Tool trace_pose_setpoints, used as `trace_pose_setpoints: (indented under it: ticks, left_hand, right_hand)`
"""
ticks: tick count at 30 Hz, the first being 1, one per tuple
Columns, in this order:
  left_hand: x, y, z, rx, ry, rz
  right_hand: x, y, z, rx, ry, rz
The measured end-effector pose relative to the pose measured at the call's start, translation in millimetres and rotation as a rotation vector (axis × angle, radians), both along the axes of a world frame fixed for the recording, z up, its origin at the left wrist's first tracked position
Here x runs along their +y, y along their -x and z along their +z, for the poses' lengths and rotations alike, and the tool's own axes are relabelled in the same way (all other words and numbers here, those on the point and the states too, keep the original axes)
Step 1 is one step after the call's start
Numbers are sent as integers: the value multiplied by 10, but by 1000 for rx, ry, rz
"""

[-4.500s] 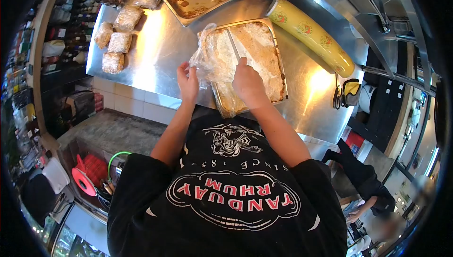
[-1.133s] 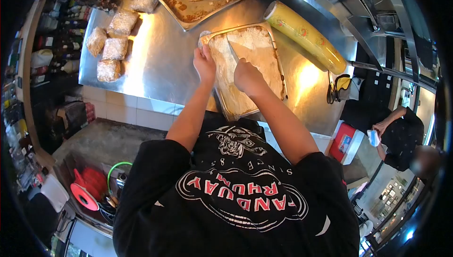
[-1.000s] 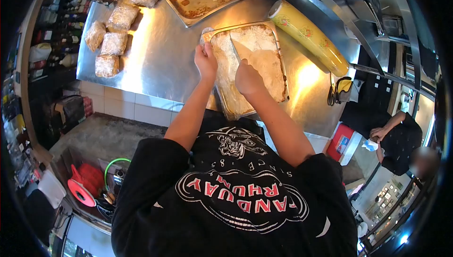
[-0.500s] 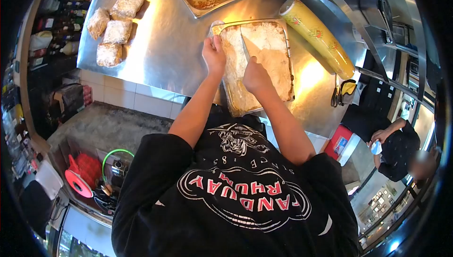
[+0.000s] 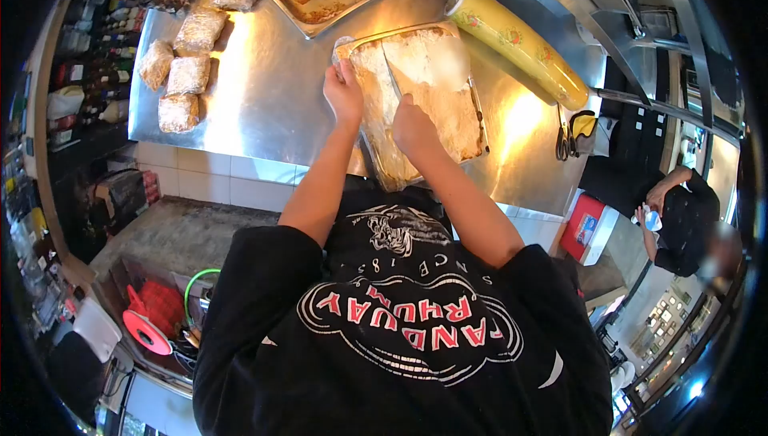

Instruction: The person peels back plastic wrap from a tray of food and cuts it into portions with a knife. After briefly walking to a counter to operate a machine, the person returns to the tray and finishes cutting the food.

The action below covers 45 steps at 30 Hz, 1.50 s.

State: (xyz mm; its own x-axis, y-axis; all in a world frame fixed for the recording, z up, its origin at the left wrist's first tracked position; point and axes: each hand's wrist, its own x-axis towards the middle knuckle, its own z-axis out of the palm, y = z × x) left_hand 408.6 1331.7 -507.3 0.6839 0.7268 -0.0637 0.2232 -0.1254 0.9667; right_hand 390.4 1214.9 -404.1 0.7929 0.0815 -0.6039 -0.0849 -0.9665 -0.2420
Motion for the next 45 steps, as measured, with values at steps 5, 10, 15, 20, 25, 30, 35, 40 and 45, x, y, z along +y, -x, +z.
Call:
trace_pose_setpoints:
  ticks: [5,10,15,20,25,30,35,40,45]
  left_hand:
    - [-1,-47,-49,5,0,31]
    - [-2,-30,-52,11,64,11]
    - [1,-51,-161,-50,19,42]
    - [-11,-31,-145,-24,33,43]
    - [-17,-30,-132,-14,25,54]
    - [-25,-31,-95,11,35,40]
    - [-24,-19,-130,84,25,5]
    - [-62,-26,31,60,31,32]
    - [-26,-26,-28,59,-5,26]
  right_hand:
    - [-76,-79,52,-48,4,84]
    - [-84,60,373,37,70,54]
    - [-92,94,662,57,119,70]
    - [-510,-107,943,-15,170,59]
    - [-733,-389,591,-145,169,134]
    - [-683,-472,459,-149,112,70]
    - [-724,-533,366,-129,35,75]
    - [-711,-590,328,-82,32,110]
    - [-676,-730,242,-58,104,199]
